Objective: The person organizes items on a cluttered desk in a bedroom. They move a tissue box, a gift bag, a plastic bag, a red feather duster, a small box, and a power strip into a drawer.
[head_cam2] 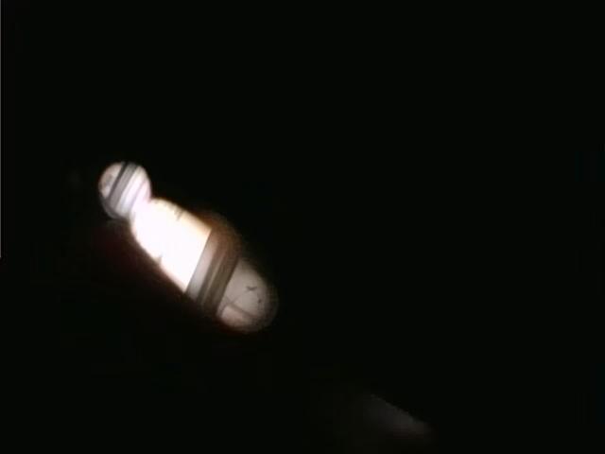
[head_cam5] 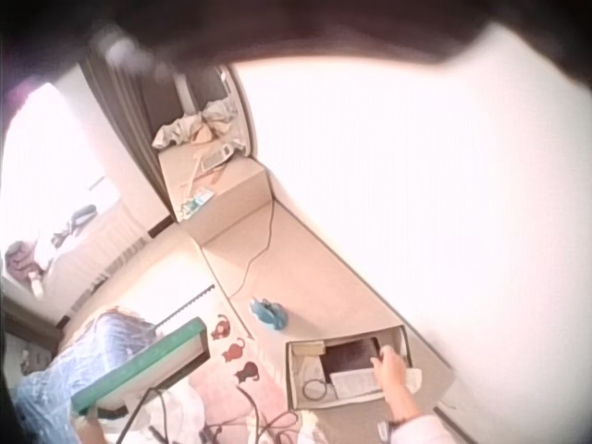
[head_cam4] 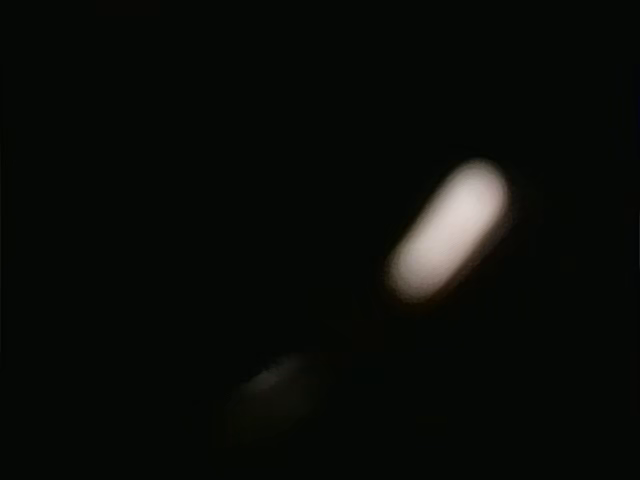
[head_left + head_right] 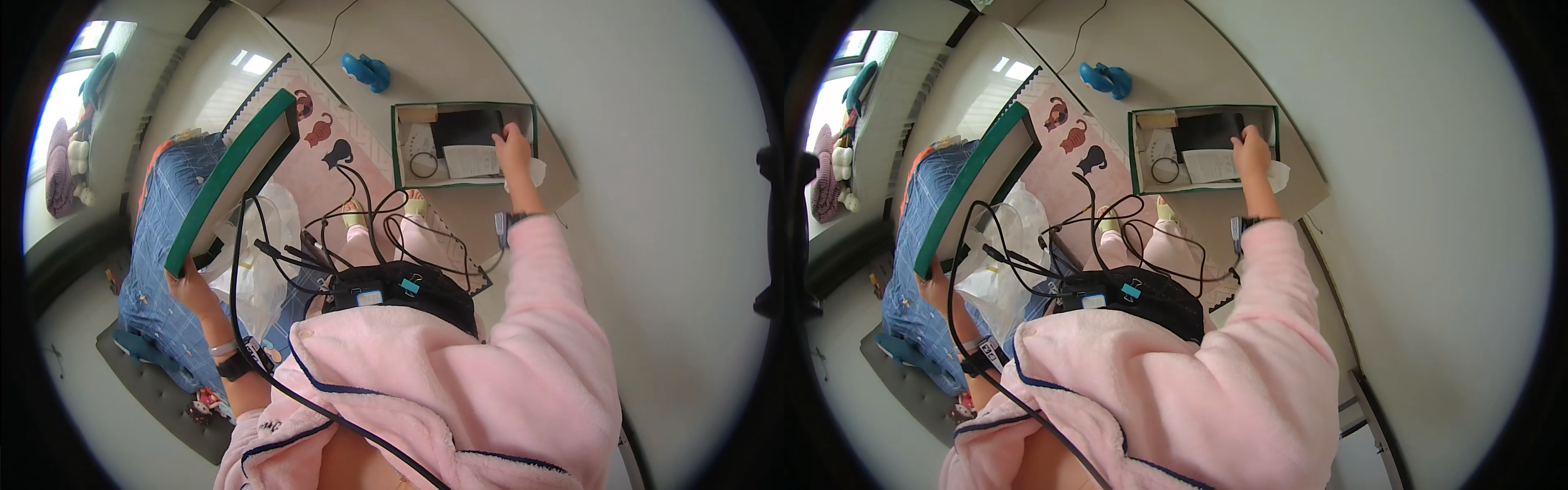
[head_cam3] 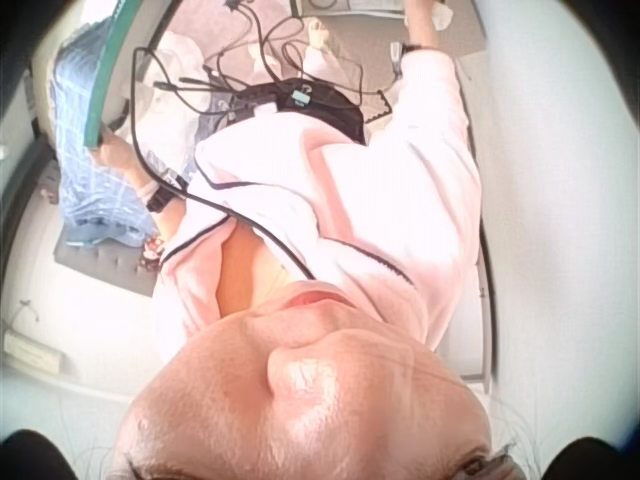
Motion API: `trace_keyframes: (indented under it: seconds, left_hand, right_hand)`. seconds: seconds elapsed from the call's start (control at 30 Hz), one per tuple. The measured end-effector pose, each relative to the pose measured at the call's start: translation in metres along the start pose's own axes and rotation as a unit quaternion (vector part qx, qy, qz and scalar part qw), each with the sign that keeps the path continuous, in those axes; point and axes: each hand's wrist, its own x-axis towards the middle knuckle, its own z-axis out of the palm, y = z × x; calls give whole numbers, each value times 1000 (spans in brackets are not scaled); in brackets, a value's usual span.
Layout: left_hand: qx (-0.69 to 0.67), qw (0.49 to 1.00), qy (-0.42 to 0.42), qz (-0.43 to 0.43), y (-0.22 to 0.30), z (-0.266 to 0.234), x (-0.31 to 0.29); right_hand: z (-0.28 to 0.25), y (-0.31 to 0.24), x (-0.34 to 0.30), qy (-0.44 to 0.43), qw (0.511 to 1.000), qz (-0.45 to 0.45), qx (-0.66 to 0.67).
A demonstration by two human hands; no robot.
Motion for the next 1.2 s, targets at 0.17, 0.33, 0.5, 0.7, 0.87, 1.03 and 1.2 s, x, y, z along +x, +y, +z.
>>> trace_keyframes:
  seconds: [0.17,0.33,0.5,0.7,0.87,1.03,1.2]
  left_hand:
    - [-37,999,-7,-31,1,4,2]
    - [-4,1000,-18,-13,9,9,3]
    - [-5,1000,-21,-5,5,12,6]
    - [-30,999,-21,-2,-4,10,6]
    - [20,999,-19,16,-4,6,4]
    - [4,1000,-15,-1,-8,8,1]
    - [-5,1000,-21,-18,-11,7,-2]
  right_hand:
    - [-27,5,-71,16,973,-231,-3]
    - [-37,18,-95,48,956,-283,-64]
    - [-39,24,-102,73,944,-315,-61]
    - [-44,42,-94,74,962,-261,-19]
    - [-59,24,-69,156,977,-118,-80]
    - [-13,-52,-27,-12,994,-111,-3]
    - [84,-99,1,-69,996,25,-54]
